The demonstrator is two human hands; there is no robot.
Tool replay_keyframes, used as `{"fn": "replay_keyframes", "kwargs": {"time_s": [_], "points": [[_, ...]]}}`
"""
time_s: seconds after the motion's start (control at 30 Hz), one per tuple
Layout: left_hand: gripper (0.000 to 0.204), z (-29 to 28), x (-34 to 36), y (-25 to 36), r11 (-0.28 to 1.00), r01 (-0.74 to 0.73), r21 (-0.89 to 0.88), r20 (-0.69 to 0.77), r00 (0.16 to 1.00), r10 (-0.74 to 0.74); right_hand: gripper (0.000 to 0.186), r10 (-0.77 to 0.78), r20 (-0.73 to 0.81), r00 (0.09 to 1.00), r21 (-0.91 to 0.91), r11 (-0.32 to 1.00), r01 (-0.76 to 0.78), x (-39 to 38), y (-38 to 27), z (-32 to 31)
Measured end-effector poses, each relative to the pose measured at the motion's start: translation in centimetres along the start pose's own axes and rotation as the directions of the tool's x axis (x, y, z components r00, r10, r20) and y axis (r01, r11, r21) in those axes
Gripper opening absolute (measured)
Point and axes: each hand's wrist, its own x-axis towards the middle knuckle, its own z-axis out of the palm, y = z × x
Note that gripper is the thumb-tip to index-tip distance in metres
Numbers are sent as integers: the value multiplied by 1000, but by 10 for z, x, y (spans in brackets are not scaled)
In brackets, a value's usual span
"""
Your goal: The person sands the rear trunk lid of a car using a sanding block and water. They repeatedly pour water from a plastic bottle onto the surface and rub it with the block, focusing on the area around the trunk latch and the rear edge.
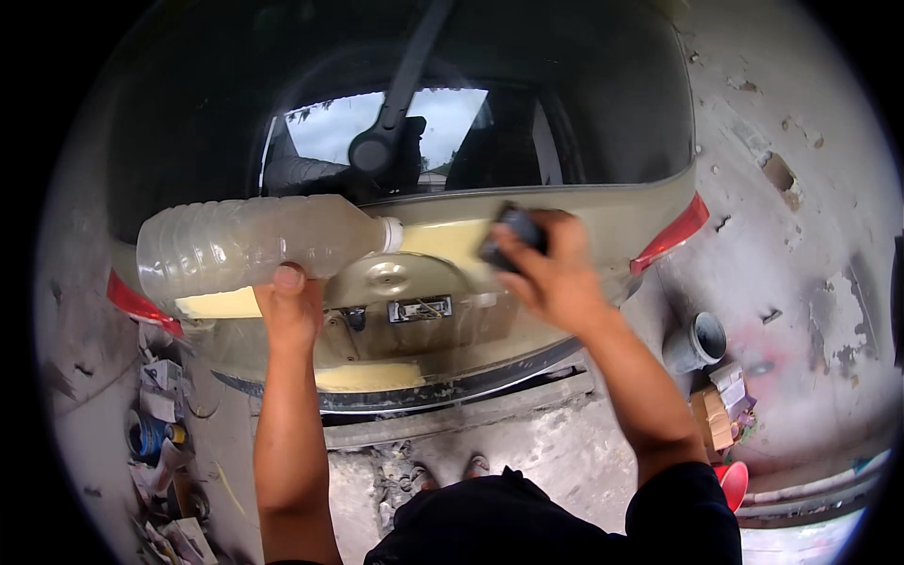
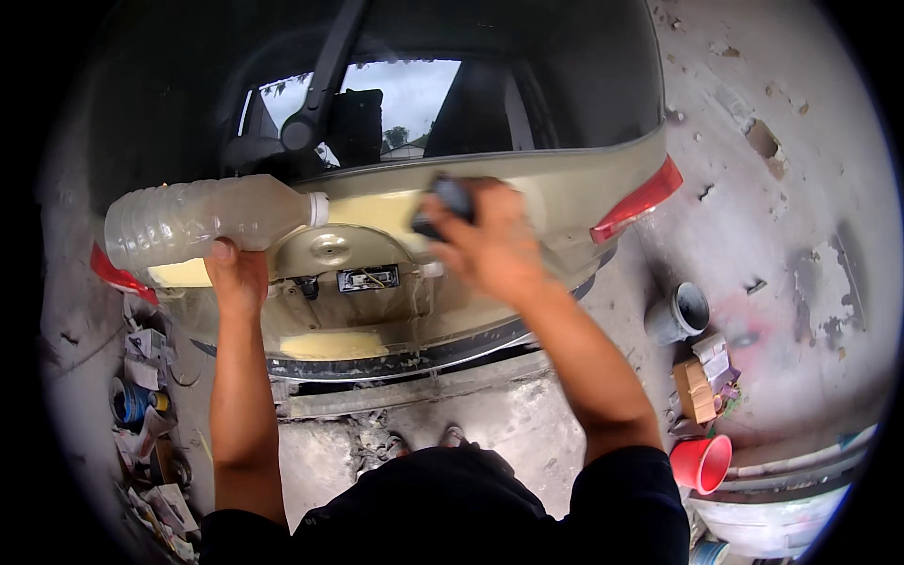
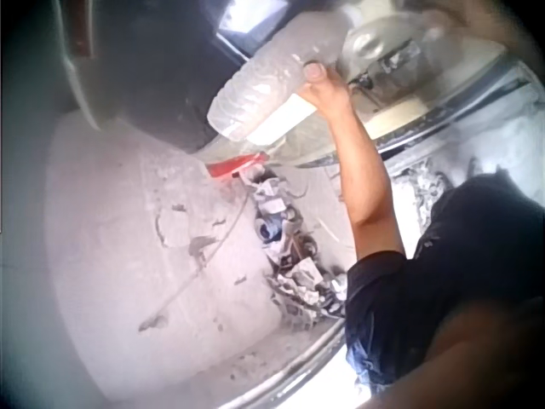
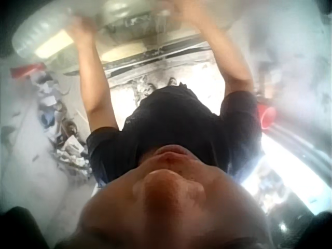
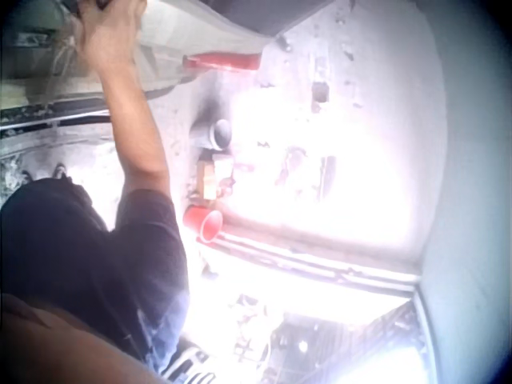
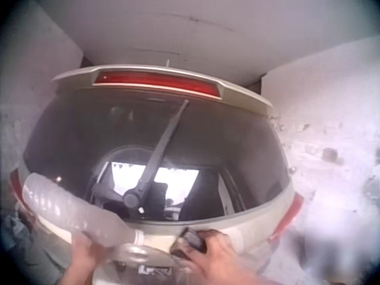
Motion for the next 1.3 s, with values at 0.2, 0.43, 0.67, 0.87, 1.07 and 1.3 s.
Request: {"fn": "replay_keyframes", "kwargs": {"time_s": [0.2, 0.43, 0.67, 0.87, 1.07, 1.3], "points": [[90, -4, 2, 3, 997, -12, 70, -64, 998, 16, 61, -58, 42, 997, 11, 998, 57, 17, -2, 2], [87, -27, -5, 9, 997, -41, 68, -83, 995, 46, 63, -112, 57, 992, -12, 994, 112, 2, 29, -16], [85, -26, 5, 14, 993, -82, 87, -86, 992, 89, 44, -279, -50, 959, -84, 958, 275, 71, -51, 39], [84, -43, -4, 21, 990, -105, 90, -110, 987, 114, 65, -238, 79, 968, -42, 969, 242, 29, 12, -11], [84, -38, -5, 18, 994, -82, 70, -115, 989, 90, 60, -331, 8, 944, -93, 939, 330, 67, -45, 37], [85, -51, -11, 28, 993, -98, 73, -124, 987, 107, 62, -244, 119, 963, -75, 965, 253, 21, 22, -15]]}}
